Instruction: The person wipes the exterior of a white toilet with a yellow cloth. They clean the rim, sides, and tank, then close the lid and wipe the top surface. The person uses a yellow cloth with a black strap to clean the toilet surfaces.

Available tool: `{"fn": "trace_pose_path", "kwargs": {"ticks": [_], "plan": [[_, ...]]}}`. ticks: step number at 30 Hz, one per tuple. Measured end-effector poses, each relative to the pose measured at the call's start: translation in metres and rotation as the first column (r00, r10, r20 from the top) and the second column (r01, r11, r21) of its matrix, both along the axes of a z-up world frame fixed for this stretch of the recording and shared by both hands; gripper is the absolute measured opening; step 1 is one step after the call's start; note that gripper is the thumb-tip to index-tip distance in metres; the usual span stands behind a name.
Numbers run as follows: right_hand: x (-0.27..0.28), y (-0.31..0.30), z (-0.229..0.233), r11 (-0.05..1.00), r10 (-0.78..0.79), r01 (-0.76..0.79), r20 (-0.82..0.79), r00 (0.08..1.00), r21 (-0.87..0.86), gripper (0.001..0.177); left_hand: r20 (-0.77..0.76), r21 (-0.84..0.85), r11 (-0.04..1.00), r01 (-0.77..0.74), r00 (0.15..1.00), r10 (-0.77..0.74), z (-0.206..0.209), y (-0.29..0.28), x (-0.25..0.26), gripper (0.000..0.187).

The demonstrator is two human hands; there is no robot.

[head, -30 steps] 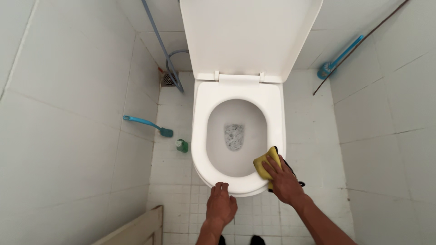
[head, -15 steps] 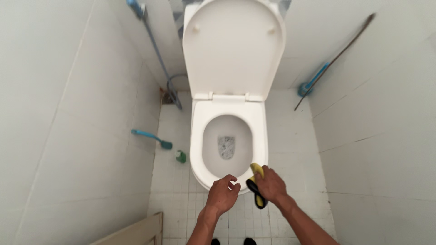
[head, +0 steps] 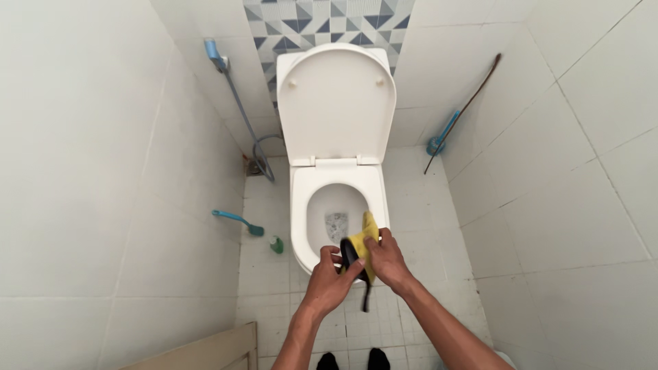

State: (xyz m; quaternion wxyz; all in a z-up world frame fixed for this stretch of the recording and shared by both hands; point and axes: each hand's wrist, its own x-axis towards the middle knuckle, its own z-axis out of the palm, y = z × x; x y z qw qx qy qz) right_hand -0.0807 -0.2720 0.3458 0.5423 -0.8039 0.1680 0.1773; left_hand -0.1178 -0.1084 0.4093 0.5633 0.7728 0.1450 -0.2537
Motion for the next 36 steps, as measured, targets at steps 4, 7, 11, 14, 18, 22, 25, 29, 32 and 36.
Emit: {"fn": "trace_pose_path", "kwargs": {"ticks": [4,7,11,14,18,22,25,29,32,36], "plan": [[-0.012,0.02,0.057,0.984,-0.107,0.112,-0.037,0.994,0.141,0.045,-0.018,0.122,0.992,0.036,0.999,-0.034,0.048,0.008,-0.006,0.064],[-0.023,0.031,0.093,0.961,-0.107,0.116,-0.051,0.993,0.25,0.049,0.013,0.059,0.998,-0.01,1.0,0.009,0.07,0.02,-0.017,0.042],[-0.04,0.034,0.132,0.948,-0.033,0.065,-0.104,0.994,0.312,0.049,0.159,-0.034,0.999,0.0,0.987,0.005,0.081,0.037,-0.021,0.03],[-0.047,0.033,0.153,0.98,-0.014,0.041,-0.138,0.99,0.197,0.051,0.185,0.014,0.996,0.089,0.979,-0.09,0.083,0.045,-0.025,0.034],[-0.058,0.037,0.172,0.998,-0.051,0.05,-0.054,0.997,-0.022,0.054,0.167,0.018,0.995,0.098,0.981,-0.099,0.097,0.052,-0.028,0.036],[-0.077,0.03,0.188,0.96,0.105,-0.034,0.246,0.964,-0.277,0.049,0.124,0.043,0.994,0.097,0.987,-0.102,0.116,0.05,-0.034,0.046],[-0.09,0.025,0.201,0.922,0.29,-0.17,0.331,0.898,-0.348,0.055,0.143,0.056,0.986,0.155,0.976,-0.161,0.127,0.047,-0.038,0.048],[-0.106,0.03,0.21,0.926,0.328,-0.238,0.318,0.889,-0.292,0.046,0.17,0.029,0.986,0.161,0.972,-0.164,0.136,0.04,-0.042,0.028],[-0.106,0.036,0.213,0.97,0.185,-0.126,0.289,0.939,-0.21,0.029,0.186,0.013,0.995,0.103,0.977,-0.104,0.14,0.042,-0.045,0.019],[-0.107,0.037,0.214,0.981,0.13,-0.069,0.354,0.926,-0.181,0.019,0.22,-0.044,0.996,0.077,0.973,-0.066,0.139,0.049,-0.049,0.019]]}}
